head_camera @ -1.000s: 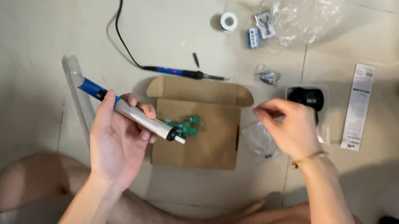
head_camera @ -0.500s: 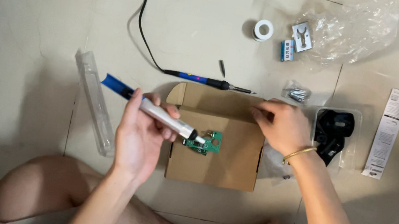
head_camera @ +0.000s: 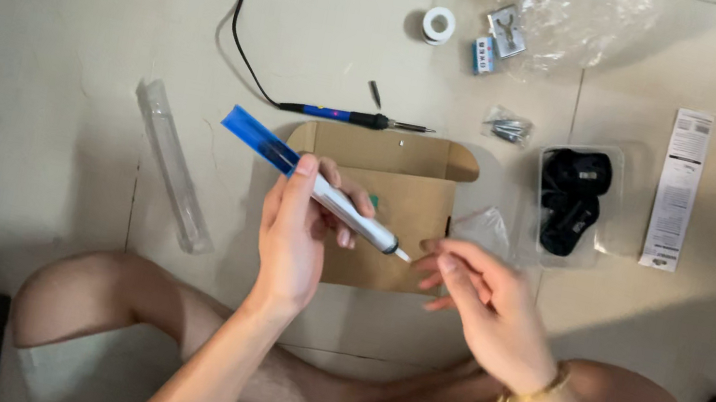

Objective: The person sits on the floor and prepares a soldering iron by plugging it in and adjusting the temperature dial. They then inspect a small green circuit board and use a desoldering pump to remove solder from the board.

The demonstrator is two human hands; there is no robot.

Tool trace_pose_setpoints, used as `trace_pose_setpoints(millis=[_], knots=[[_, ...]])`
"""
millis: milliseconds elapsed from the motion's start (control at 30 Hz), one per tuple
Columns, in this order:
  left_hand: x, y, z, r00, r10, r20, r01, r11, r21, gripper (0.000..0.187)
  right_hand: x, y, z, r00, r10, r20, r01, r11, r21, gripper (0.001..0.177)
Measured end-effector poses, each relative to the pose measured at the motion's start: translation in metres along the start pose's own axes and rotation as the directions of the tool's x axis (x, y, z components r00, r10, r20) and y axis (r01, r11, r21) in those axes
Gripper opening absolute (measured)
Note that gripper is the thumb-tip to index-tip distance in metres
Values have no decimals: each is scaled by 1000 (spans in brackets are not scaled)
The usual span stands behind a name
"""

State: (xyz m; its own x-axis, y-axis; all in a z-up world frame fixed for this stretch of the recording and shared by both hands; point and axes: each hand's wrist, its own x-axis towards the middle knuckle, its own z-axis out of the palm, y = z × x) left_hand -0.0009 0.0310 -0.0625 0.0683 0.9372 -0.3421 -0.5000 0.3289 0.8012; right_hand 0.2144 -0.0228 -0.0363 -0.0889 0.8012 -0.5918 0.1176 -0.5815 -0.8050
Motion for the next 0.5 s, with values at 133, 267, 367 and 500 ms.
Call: trace_pose_setpoints(millis=[133, 267, 367, 500], knots=[[-14, 7, 22, 998, 38, 53, -38, 999, -13, 36, -19, 9, 15, 994, 80, 77, -111, 706, 699, 45], [-29, 16, 39, 991, 51, 125, -46, 998, -41, 36, -22, 11, 19, 994, -46, 96, -50, 598, 800, 49], [-36, 25, 41, 989, 81, 121, -81, 997, -9, 36, -19, 12, 17, 994, -100, 39, 31, 609, 793, 47], [-36, 37, 30, 970, 219, 106, -232, 964, 131, 33, -10, 11, 10, 986, -153, -59, 154, 734, 661, 42]])
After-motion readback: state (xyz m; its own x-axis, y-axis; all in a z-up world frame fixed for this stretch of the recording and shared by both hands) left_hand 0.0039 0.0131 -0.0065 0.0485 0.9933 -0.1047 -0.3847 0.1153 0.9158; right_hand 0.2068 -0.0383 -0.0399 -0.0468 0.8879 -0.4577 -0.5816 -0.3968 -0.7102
